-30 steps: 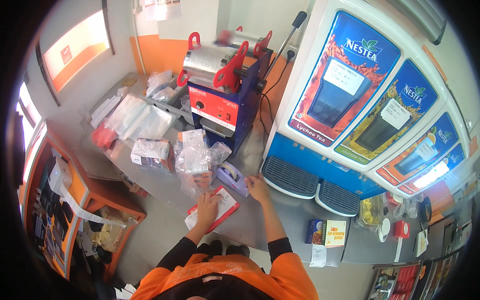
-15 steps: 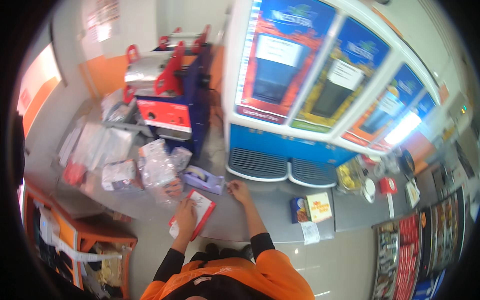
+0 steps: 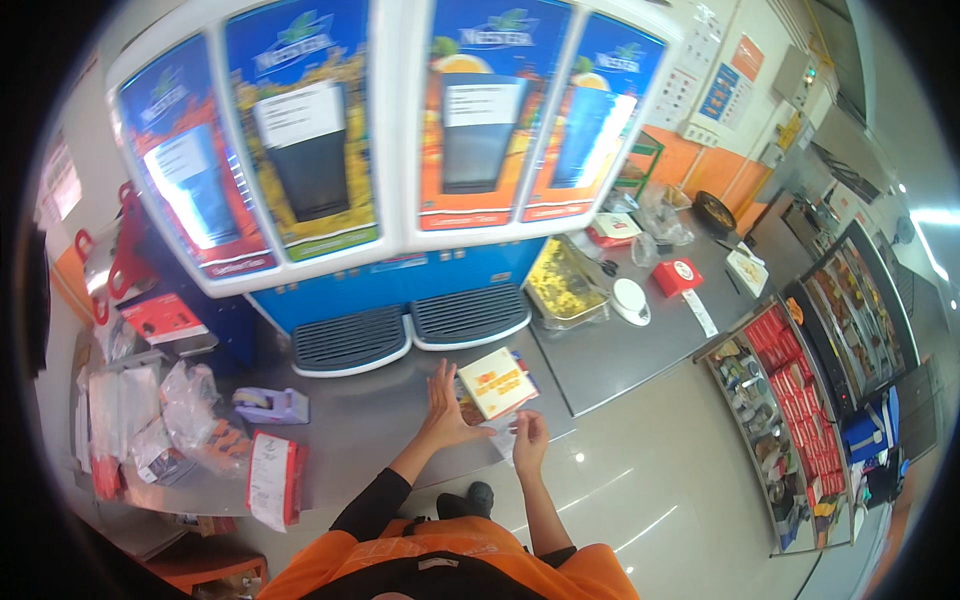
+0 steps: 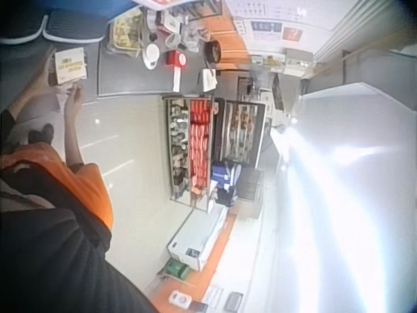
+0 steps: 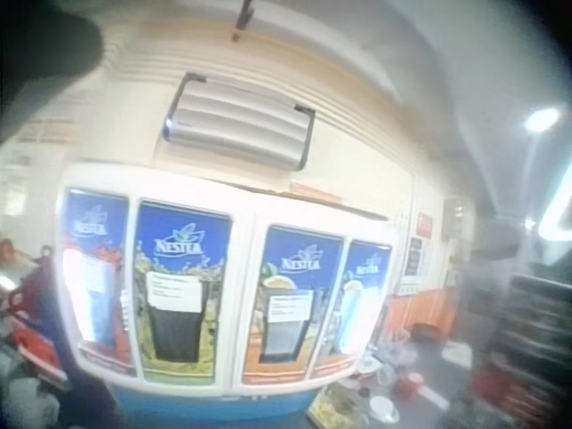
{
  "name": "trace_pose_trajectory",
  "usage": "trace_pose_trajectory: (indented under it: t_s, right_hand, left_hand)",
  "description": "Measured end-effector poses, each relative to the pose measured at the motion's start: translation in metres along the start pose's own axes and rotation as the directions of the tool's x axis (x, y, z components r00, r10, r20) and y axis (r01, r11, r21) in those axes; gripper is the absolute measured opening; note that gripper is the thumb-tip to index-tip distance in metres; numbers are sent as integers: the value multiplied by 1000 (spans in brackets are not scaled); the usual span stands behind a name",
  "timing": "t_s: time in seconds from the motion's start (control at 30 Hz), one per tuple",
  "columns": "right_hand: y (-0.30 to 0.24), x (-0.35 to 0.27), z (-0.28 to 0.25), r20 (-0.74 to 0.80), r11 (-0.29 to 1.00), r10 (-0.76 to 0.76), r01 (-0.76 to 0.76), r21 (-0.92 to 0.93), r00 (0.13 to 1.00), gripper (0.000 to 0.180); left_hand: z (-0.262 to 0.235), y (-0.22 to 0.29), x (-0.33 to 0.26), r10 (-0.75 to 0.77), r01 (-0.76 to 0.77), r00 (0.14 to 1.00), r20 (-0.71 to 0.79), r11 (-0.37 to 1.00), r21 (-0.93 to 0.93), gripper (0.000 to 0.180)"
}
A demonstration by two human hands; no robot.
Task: The person assembles multiple food orders at a fast-food counter. They place fried chicken pieces into boxes, add side items like fries and sauces, and pack the completed orders into bags. The person also writes on order slips and moves between the counter and a heated display case.
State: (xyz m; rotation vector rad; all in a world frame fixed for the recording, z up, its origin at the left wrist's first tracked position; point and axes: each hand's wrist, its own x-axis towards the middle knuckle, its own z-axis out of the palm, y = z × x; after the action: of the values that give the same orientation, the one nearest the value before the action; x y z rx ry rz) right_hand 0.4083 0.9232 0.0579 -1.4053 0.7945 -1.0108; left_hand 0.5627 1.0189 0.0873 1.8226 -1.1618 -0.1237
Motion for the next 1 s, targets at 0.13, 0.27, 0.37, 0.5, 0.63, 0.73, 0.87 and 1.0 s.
trace_pose_trajectory:
  t_s: [0.13,0.27,0.37,0.5,0.63,0.73,0.87,1.0]
  right_hand:
    - [33,28,-24,210,998,52,-57,19,976,18]
    - [41,42,-25,324,998,56,-62,9,944,16]
    - [36,49,-21,343,998,53,-61,11,938,14]
    - [13,59,-17,335,997,-32,54,-56,942,12]
    - [24,73,-37,388,912,-50,201,-358,920,20]
    - [16,89,-55,506,735,5,340,-586,863,30]
    - [-75,86,-42,652,571,82,501,-650,754,38]
    - [-128,42,88,950,933,24,335,-133,311,29]
  left_hand:
    - [35,-2,20,-44,42,999,32,998,54,110]
    - [45,5,21,-37,40,998,-49,998,54,90]
    - [45,9,21,-67,71,995,-76,996,54,90]
    - [43,10,22,-124,124,991,-51,992,-9,87]
    - [44,16,24,-120,119,993,-15,992,-27,86]
    - [43,13,20,-138,136,990,-24,989,-56,88]
    - [33,14,13,-213,213,977,14,977,-8,91]
    - [35,-8,-19,-163,158,977,-138,986,-45,90]
